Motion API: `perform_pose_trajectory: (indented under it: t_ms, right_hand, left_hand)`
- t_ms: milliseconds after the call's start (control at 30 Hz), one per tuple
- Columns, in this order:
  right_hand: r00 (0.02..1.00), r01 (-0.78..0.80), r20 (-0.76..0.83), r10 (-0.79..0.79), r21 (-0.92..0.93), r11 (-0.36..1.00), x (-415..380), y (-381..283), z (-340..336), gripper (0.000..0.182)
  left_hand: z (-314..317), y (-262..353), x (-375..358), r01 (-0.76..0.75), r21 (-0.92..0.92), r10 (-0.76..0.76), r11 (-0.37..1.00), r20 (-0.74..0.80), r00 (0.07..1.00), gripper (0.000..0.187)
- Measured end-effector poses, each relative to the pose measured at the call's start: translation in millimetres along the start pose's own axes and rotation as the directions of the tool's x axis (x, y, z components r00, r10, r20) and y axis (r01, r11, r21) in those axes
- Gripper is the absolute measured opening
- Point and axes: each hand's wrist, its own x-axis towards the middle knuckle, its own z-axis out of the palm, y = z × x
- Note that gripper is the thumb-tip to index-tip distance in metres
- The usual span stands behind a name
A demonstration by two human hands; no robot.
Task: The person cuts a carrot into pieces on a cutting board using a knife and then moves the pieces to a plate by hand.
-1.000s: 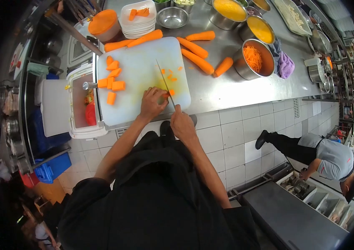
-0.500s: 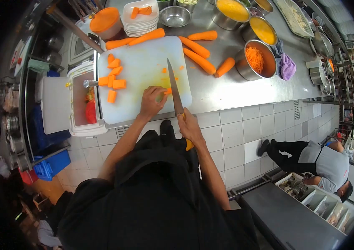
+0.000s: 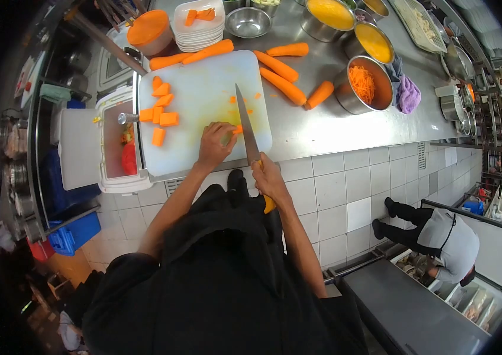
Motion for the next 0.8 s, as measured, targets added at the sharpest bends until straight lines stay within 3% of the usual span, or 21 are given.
perform_pose_trajectory:
  t_ms: [267,367,800]
  right_hand:
    - [0.999,-0.026,0.034,0.027,-0.019,0.999,12.8,0.6,-1.3,0.02]
    - [0.998,0.033,0.05,-0.032,-0.021,0.999,18.0,3.6,-2.7,0.02]
    - [0.987,-0.087,0.137,0.088,-0.014,0.996,24.6,-16.5,-20.3,0.018]
  left_hand:
    - [-1.1,1.2,1.0,0.003,-0.011,-0.003,1.0,0.012,1.0,0.018]
    - [0.2,-0.3,0.4,-0.002,-0.01,0.002,1.0,0.003,1.0,0.016]
    - [0.7,-0.2,1.1,-0.008,-0.002,0.008,1.0,0.012,1.0,0.017]
